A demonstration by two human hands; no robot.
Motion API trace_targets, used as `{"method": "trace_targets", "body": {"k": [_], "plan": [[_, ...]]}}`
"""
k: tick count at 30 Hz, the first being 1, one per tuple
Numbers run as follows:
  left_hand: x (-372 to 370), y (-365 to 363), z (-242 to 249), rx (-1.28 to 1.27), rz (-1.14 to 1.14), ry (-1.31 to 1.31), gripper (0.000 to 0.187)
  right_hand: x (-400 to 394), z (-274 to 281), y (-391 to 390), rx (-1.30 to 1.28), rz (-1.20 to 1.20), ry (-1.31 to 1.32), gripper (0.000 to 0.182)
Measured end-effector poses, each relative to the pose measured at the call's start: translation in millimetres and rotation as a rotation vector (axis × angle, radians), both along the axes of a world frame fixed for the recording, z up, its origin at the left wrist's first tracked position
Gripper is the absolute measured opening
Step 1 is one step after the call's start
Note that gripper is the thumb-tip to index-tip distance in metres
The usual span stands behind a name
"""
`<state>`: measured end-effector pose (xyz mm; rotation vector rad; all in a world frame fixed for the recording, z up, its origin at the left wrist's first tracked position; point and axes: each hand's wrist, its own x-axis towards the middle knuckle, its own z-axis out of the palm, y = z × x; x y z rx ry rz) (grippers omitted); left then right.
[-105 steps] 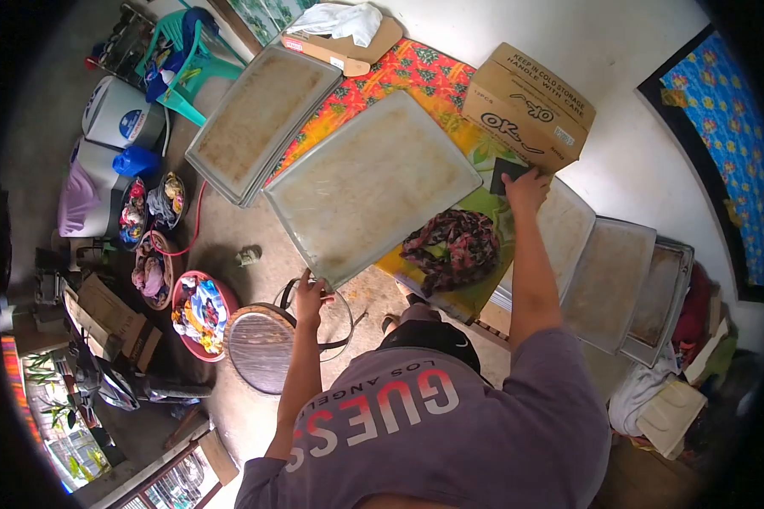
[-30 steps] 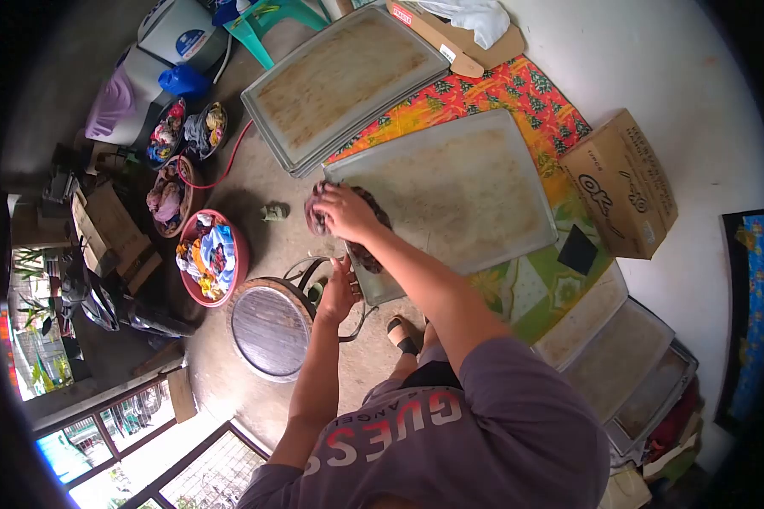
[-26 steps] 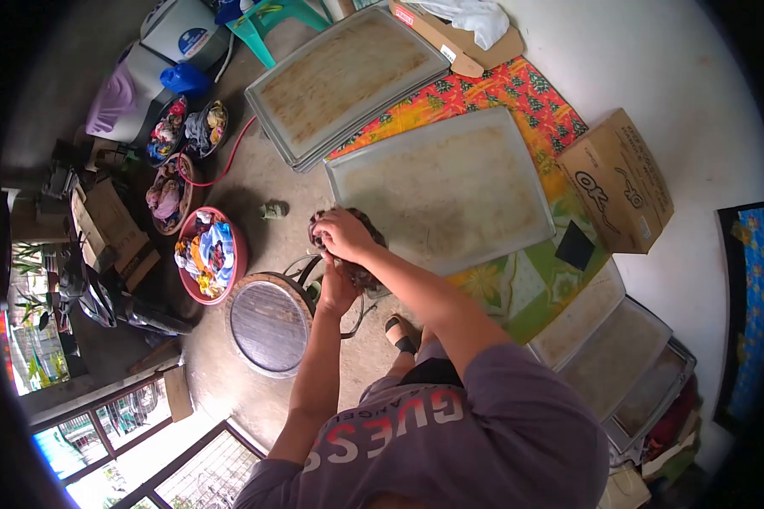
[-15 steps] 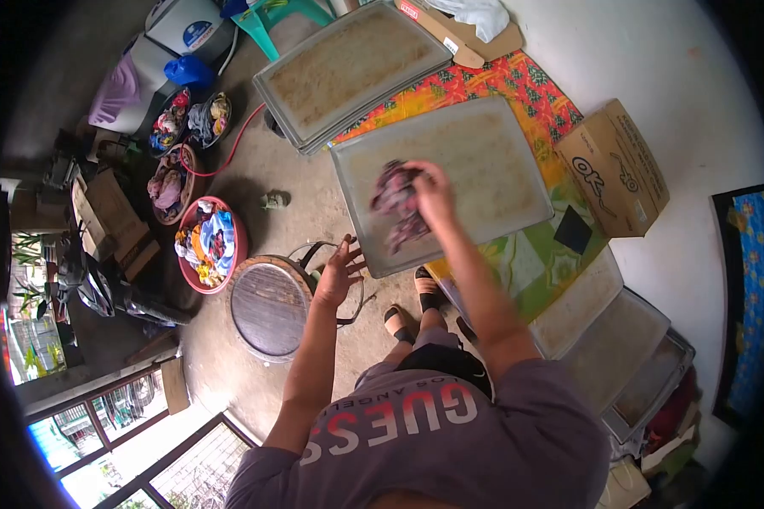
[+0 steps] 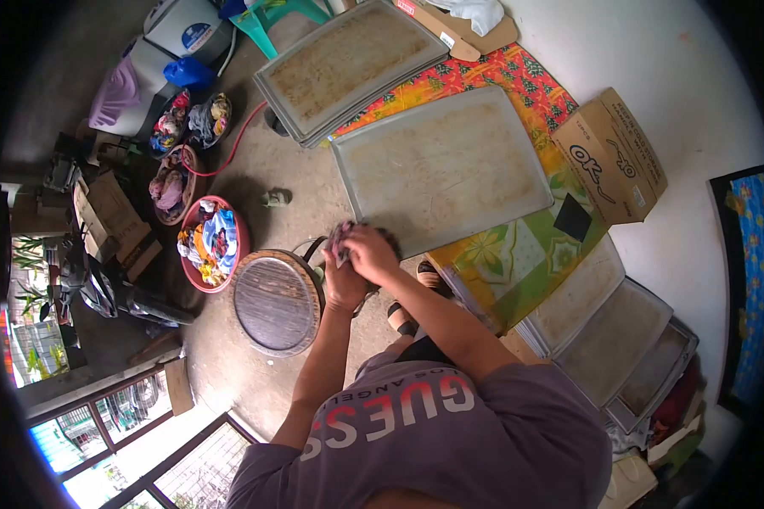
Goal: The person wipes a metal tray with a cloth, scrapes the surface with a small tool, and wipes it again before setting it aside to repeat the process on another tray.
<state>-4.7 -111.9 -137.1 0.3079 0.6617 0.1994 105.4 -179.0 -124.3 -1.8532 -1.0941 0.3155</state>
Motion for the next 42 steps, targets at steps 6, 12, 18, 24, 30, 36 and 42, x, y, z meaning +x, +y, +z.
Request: {"method": "trace_targets", "body": {"k": [6,12,18,24,30,36,42], "plan": [[-43,31,-23,0.030,0.037,0.128,0.088,-18,32,13,0.012,0.091,0.443,0.017],[-40,30,9,0.320,-0.249,0.420,0.091,77,58,21,-0.049,-0.235,0.333,0.024],[-7,1,26,0.035,-0.383,0.184,0.094,165,47,97,-0.024,-0.218,0.047,0.033],[-5,-7,33,-0.121,-0.142,0.148,0.110,138,-27,106,-0.327,-0.061,-0.448,0.046],[-6,-12,23,-0.098,-0.108,0.139,0.122,34,-10,-15,-0.131,0.113,-0.431,0.041],[-8,-18,26,-0.073,-0.217,0.183,0.124,-5,13,-81,-0.314,0.195,-0.238,0.024],[-1,-1,57,0.575,0.063,0.436,0.088,-4,87,-70,-0.358,-0.008,0.303,0.019]]}}
